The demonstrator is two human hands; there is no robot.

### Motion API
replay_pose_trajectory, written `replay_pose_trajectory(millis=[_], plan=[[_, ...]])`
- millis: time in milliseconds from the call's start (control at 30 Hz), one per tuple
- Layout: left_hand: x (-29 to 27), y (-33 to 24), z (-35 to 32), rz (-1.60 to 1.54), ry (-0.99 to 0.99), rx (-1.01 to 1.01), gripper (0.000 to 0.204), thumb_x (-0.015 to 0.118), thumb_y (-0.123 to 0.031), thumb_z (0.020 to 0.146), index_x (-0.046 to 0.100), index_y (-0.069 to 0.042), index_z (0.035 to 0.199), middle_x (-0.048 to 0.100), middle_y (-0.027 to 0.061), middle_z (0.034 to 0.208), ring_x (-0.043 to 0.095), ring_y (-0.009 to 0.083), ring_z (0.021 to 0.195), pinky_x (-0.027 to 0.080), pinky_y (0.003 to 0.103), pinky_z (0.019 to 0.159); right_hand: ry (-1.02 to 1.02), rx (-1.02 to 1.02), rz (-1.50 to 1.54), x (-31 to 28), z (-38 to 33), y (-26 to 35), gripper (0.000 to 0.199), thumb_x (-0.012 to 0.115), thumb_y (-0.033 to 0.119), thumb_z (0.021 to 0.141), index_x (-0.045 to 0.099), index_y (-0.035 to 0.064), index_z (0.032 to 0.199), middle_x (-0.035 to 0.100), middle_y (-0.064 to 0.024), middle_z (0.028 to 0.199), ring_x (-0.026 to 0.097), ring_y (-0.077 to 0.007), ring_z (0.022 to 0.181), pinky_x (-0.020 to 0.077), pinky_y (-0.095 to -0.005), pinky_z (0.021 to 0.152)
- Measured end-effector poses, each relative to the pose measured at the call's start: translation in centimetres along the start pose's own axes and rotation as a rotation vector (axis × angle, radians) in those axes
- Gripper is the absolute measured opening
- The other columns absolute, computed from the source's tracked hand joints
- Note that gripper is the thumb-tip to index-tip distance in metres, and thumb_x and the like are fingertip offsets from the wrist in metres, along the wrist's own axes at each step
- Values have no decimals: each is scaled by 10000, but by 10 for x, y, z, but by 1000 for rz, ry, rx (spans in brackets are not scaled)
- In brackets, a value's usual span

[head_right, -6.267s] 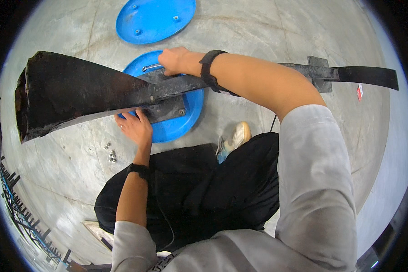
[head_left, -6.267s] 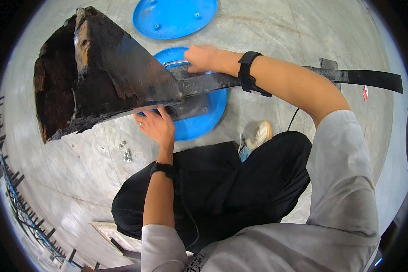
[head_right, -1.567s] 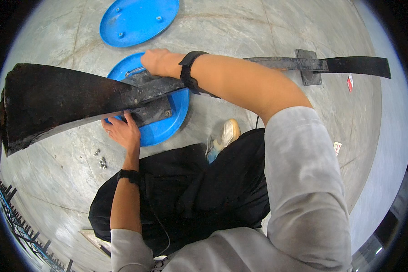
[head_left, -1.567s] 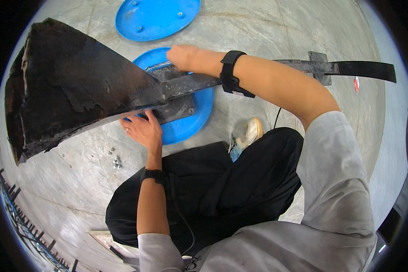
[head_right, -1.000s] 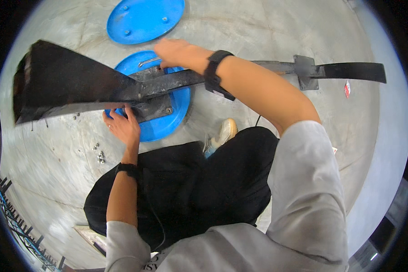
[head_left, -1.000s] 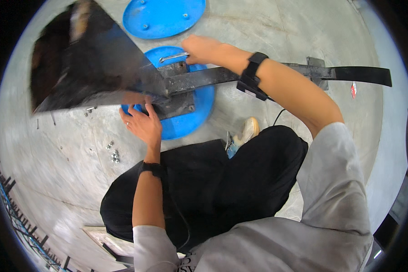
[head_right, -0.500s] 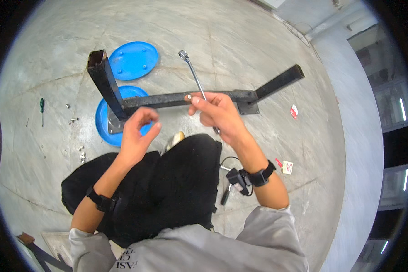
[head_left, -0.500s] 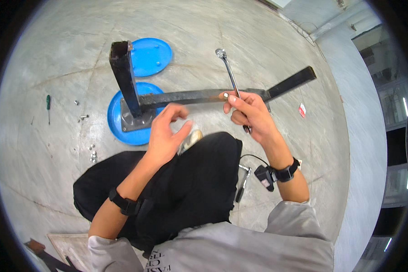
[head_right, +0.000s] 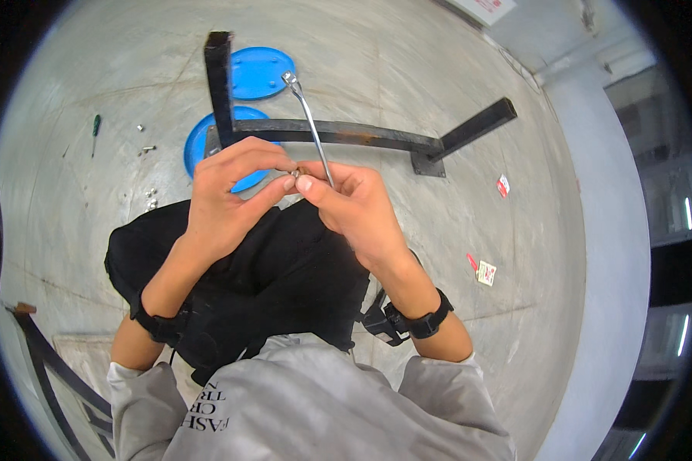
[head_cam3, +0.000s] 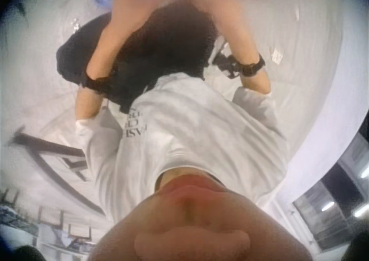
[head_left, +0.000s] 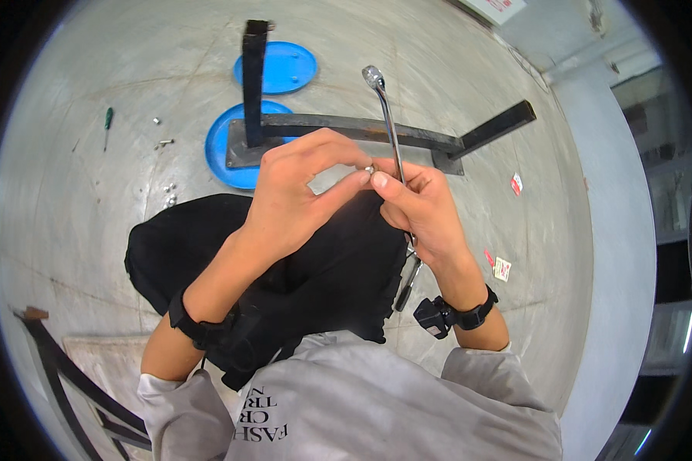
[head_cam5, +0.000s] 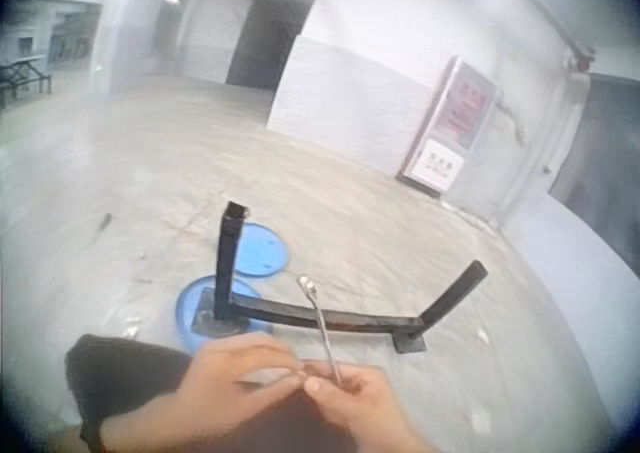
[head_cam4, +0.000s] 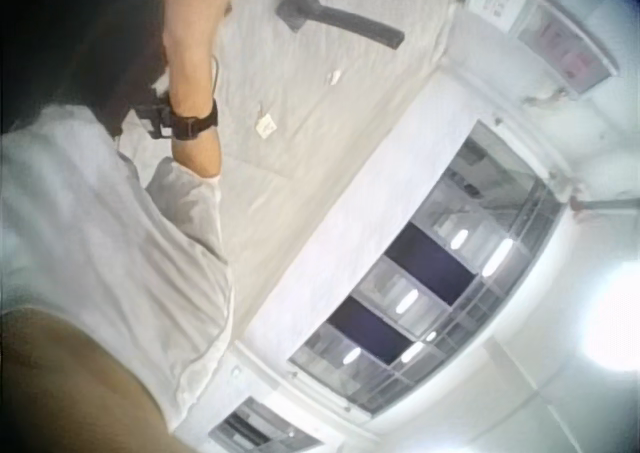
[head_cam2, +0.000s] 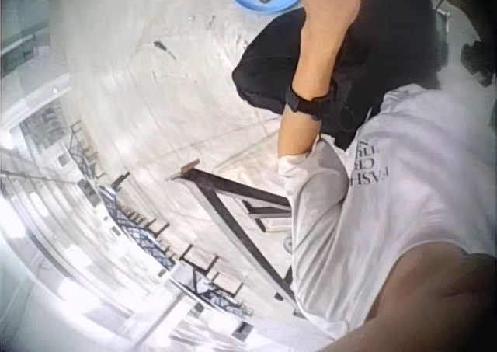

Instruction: The person assembles a metal stand structure by placing a base section on blue pads, aligning a support column, and tightening nuts and bolts using a combination wrench.

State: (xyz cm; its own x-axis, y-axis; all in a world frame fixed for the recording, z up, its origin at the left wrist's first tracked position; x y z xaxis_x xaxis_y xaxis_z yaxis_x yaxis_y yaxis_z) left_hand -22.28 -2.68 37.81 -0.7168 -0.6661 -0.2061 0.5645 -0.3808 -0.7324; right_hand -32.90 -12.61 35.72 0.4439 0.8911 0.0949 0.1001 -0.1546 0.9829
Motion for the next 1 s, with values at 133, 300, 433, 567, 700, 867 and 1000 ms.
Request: replay_pose_trajectory(millis=[133, 300, 433, 567, 700, 867, 1000], plan=[[-24, -3, -13, 174, -32, 100, 151, 661, 18, 683, 627, -2, 829, 618, 97, 816, 604, 221, 746, 473, 290, 663, -60, -81, -139, 27, 6, 5, 294, 548, 146, 864, 577, -23, 1103, 440, 92, 625, 265, 23, 465, 163, -173, 404], [-52, 4, -30, 279, -91, 104, 184, 672, 12, 653, 613, -21, 824, 613, 89, 801, 595, 237, 737, 470, 300, 657, 17, 7, -197, 57, 25, -10, 290, 527, 119, 865, 573, -6, 1123, 385, 112, 588, 277, 21, 471, 172, -170, 415], [-73, 18, -44, 382, -50, 28, 184, 673, -23, 643, 596, -32, 809, 608, 79, 786, 586, 249, 729, 463, 317, 663, 77, 76, -175, 79, 40, -26, 300, 520, 106, 865, 562, 1, 1143, 395, 111, 599, 272, 23, 477, 165, -168, 419], [-120, 46, -63, 512, -129, -112, 130, 652, -42, 648, 596, -26, 765, 605, 93, 745, 592, 264, 728, 464, 318, 668, 91, -22, -290, 86, 45, -45, 254, 517, 100, 872, 570, -26, 1086, 549, 14, 638, 477, -38, 560, 350, -182, 508], [-236, 107, -109, 655, -228, -495, 97, 605, -44, 728, 594, 31, 790, 607, 96, 700, 577, 145, 668, 454, 266, 657, 71, 63, -646, 32, 37, -83, 171, 496, 138, 890, 561, -14, 849, 492, -8, 539, 464, -50, 508, 358, -198, 471], [-335, 212, -191, 859, -48, -850, 159, 636, -128, 721, 609, 26, 750, 603, 122, 655, 585, 179, 622, 459, 284, 614, -205, 212, -600, -63, 9, -146, 182, 464, 191, 907, 509, 51, 799, 422, 28, 536, 371, -31, 447, 279, -183, 414], [-333, 282, -221, 757, 248, -999, 197, 659, -178, 707, 632, 13, 742, 621, 153, 687, 612, 227, 640, 473, 308, 614, -295, 302, -459, -93, 7, -170, 227, 472, 247, 911, 473, 101, 737, 425, 35, 490, 335, -26, 381, 218, -181, 348]])
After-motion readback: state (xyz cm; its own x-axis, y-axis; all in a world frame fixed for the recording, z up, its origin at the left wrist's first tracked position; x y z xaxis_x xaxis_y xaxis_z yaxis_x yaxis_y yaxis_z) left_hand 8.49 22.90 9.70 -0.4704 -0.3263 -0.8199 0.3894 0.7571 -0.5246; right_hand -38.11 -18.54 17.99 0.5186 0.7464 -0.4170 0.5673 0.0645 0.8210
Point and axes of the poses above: each hand's wrist, its own z-axis towards the middle knuckle, its own x-axis out of the palm, y = z × x, the point moved 6 cm from there along z, towards the middle knuckle
